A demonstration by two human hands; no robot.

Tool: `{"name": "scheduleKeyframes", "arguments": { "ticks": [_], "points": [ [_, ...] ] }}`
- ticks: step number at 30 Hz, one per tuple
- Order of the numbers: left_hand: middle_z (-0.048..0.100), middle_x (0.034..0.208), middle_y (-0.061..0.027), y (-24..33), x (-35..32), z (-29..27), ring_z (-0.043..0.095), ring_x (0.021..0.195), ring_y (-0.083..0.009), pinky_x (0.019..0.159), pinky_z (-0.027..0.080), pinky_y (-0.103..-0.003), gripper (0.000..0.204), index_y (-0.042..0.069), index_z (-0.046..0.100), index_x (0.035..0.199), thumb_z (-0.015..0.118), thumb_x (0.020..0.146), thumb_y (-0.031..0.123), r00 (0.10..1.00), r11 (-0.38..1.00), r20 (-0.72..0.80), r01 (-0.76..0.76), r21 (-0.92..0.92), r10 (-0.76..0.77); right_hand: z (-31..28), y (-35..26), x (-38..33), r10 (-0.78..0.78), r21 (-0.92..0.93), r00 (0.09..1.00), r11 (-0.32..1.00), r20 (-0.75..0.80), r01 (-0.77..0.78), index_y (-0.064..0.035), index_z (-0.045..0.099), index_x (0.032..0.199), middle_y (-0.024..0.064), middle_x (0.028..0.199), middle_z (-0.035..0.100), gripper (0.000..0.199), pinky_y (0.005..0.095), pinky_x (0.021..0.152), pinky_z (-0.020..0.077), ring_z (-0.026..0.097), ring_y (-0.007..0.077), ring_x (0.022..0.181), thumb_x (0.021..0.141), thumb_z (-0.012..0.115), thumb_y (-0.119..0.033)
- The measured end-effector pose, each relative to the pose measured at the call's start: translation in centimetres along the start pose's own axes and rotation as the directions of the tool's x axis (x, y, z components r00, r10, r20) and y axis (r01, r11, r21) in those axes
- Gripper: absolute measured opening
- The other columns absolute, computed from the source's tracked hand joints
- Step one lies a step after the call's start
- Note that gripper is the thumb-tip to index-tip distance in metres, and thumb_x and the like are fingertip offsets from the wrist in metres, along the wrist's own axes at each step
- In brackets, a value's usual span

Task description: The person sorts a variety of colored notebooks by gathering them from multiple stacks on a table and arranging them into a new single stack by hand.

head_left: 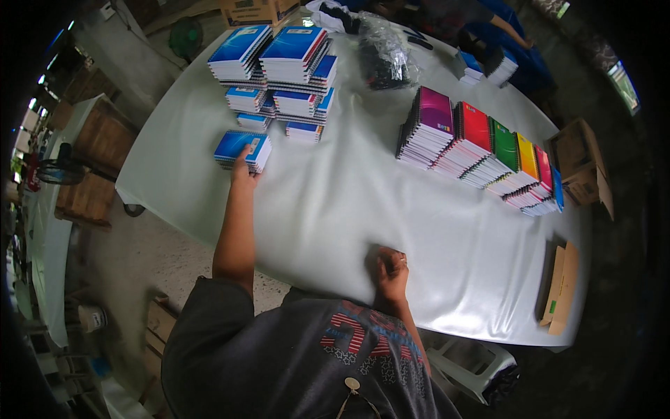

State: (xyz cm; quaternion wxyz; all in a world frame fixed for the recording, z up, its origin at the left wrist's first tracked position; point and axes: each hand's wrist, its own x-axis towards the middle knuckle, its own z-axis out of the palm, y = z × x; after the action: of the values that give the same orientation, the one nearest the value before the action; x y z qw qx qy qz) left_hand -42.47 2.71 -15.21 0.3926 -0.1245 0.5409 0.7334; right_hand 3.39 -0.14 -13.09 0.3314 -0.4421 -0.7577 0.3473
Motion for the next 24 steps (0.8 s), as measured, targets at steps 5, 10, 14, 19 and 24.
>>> {"name": "scheduleKeyframes", "arguments": {
  "ticks": [5, 10, 14, 19, 24],
  "points": [
    [0.06, 0.11, -0.0027, 0.4, 0.4, -0.4, 0.056, 0.102, -0.0239, 0.091, 0.043, -0.045, 0.05, 0.019, 0.058, 0.112, 0.076, 0.071, 0.042, 0.999, 0.999, -0.038, 0.035, 0.018, -0.034, 0.0, 0.1, 0.0, -0.003, -0.02, 1.0, 1.0, -0.001, 0.003, -0.0065, 0.06, 0.102, 0.0125, 0.1, 0.062, 0.025, 0.039, 0.087, 0.043, 0.054, 0.0318, 0.096, 0.077, 0.06, -0.003],
    [0.06, 0.112, -0.0032, 1.3, 1.3, -1.1, 0.055, 0.103, -0.0248, 0.092, 0.043, -0.047, 0.051, 0.018, 0.057, 0.112, 0.077, 0.071, 0.041, 0.998, 0.997, 0.002, 0.057, 0.048, -0.058, 0.0, 0.2, 0.0, -0.034, -0.015, 0.999, 0.999, 0.007, 0.034, -0.0065, 0.061, 0.102, 0.0127, 0.101, 0.062, 0.024, 0.0383, 0.087, 0.0428, 0.054, 0.0315, 0.096, 0.078, 0.06, -0.003],
    [0.054, 0.12, -0.0034, 1.1, 1.1, -0.8, 0.048, 0.113, -0.0262, 0.096, 0.038, -0.049, 0.06, 0.019, 0.051, 0.121, 0.075, 0.072, 0.042, 0.998, 0.998, 0.028, 0.048, 0.035, -0.049, -0.1, 0.2, 0.0, -0.03, -0.016, 0.999, 0.999, 0.011, 0.03, -0.0063, 0.06, 0.102, 0.0126, 0.101, 0.062, 0.024, 0.0383, 0.087, 0.0429, 0.054, 0.0315, 0.096, 0.078, 0.06, -0.004],
    [0.051, 0.124, -0.0065, 2.1, -0.2, -1.1, 0.047, 0.115, -0.0281, 0.097, 0.037, -0.049, 0.07, 0.017, 0.045, 0.127, 0.074, 0.07, 0.048, 0.99, 0.991, -0.05, 0.13, 0.038, -0.128, -0.2, -0.1, 0.0, -0.051, -0.024, 0.999, 0.998, 0.001, 0.051, -0.0058, 0.06, 0.102, 0.0131, 0.099, 0.062, 0.024, 0.0389, 0.086, 0.043, 0.054, 0.0323, 0.095, 0.078, 0.06, -0.003],
    [0.043, 0.131, -0.0115, 2.8, -5.7, -0.3, 0.043, 0.119, -0.0305, 0.099, 0.035, -0.049, 0.074, 0.011, 0.037, 0.133, 0.067, 0.076, 0.047, 0.976, 0.988, -0.193, 0.124, 0.087, -0.106, -0.1, 0.7, -0.2, -0.027, -0.014, 1.0, 1.0, -0.003, 0.027, -0.0055, 0.06, 0.102, 0.0138, 0.1, 0.061, 0.025, 0.0392, 0.087, 0.0428, 0.054, 0.033, 0.096, 0.078, 0.06, -0.003]
  ]
}}
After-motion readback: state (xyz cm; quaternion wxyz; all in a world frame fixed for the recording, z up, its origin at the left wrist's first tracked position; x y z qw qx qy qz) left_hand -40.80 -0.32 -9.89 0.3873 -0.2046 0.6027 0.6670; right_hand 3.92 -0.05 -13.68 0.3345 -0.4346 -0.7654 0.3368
